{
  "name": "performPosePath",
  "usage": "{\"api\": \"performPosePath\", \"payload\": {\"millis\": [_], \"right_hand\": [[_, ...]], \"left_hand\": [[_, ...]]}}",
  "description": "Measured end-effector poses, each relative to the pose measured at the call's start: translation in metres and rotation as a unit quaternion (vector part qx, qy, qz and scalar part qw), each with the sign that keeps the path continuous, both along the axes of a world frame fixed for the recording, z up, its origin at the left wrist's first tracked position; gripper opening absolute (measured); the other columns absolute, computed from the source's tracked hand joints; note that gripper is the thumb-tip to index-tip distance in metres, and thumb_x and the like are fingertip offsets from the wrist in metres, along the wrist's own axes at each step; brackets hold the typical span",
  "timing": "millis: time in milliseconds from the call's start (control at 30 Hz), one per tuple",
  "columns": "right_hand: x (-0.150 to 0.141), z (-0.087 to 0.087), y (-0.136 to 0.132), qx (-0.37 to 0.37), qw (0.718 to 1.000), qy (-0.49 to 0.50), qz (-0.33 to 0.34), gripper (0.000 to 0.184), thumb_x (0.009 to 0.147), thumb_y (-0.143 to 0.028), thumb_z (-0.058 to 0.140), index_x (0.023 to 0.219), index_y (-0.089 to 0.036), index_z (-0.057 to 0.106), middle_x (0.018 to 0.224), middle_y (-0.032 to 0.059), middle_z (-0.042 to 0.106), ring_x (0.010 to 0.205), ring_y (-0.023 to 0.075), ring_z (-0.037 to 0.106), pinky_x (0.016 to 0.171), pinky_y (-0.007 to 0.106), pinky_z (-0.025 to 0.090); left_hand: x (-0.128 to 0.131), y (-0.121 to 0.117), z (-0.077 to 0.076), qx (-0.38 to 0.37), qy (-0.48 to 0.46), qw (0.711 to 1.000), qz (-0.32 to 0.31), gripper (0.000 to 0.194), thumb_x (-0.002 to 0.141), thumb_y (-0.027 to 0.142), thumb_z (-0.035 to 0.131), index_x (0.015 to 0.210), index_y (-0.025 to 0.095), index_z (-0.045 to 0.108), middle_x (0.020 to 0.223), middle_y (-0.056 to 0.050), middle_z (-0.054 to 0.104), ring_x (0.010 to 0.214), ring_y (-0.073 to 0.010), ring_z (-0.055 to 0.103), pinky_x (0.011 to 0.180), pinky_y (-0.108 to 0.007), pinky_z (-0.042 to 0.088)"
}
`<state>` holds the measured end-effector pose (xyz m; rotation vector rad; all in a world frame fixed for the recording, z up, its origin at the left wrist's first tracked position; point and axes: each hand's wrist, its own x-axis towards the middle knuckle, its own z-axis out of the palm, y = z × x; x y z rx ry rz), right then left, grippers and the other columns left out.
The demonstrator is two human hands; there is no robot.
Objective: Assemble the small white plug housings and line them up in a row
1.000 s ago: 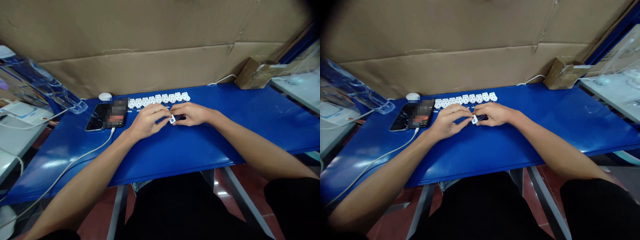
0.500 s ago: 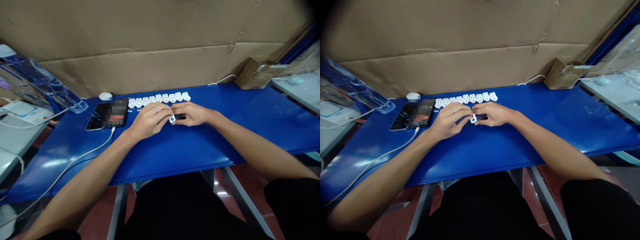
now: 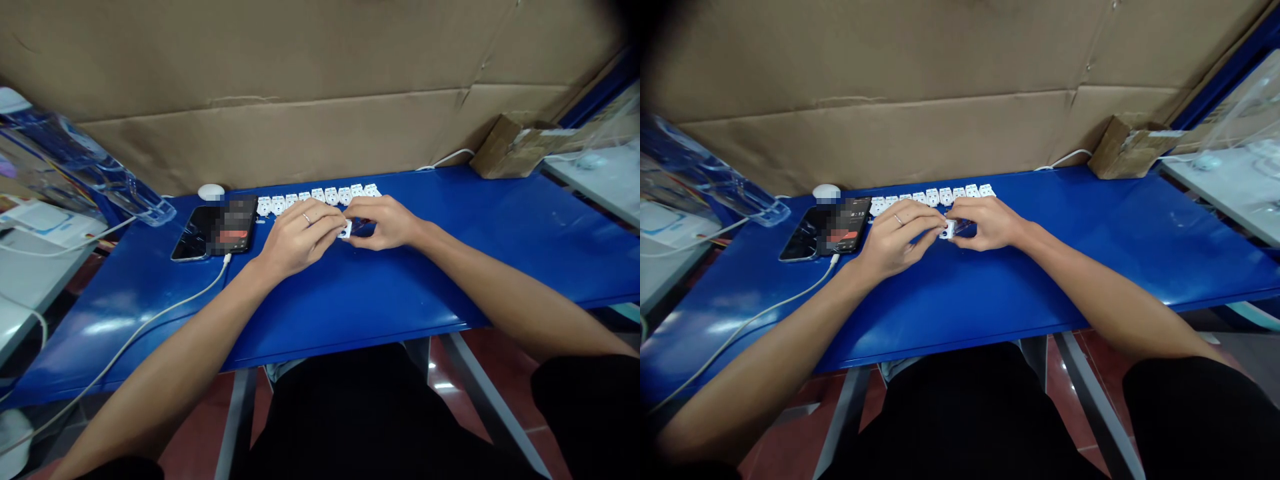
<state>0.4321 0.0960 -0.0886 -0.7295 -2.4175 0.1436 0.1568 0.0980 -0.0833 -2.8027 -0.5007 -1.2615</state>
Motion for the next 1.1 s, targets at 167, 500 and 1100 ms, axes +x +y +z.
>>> {"api": "performPosePath", "payload": {"millis": [167,500,1100], "right_hand": [[0.0038,0.0003,0.0027,0.017,0.999,-0.030,-0.033,0.024,0.100,-0.035,0.069,0.114,-0.020,0.080,0.103,0.0082,0.081,0.089,0.0221,0.071,0.079,0.035,0.052],[0.0062,0.0012,0.0047,0.006,0.995,-0.087,-0.048,0.034,0.109,-0.044,0.065,0.117,-0.017,0.084,0.106,0.0103,0.083,0.091,0.0233,0.072,0.079,0.035,0.049],[0.0079,-0.0013,0.0059,-0.027,0.994,-0.102,-0.042,0.032,0.108,-0.041,0.068,0.122,-0.018,0.085,0.118,0.0103,0.085,0.098,0.0242,0.076,0.080,0.036,0.049]], "left_hand": [[-0.0047,0.0040,0.0028,0.010,0.027,1.000,0.003,0.014,0.117,0.030,0.071,0.113,0.030,0.084,0.117,-0.005,0.089,0.105,-0.0274,0.081,0.094,-0.049,0.065],[-0.0070,0.0049,0.0046,0.040,0.115,0.991,0.062,0.026,0.119,0.029,0.062,0.105,0.021,0.082,0.106,-0.011,0.085,0.104,-0.0304,0.079,0.091,-0.048,0.061],[-0.0045,0.0013,-0.0011,-0.029,0.129,0.989,0.074,0.032,0.123,0.031,0.056,0.107,0.018,0.081,0.111,-0.011,0.086,0.109,-0.0289,0.080,0.100,-0.045,0.064]]}}
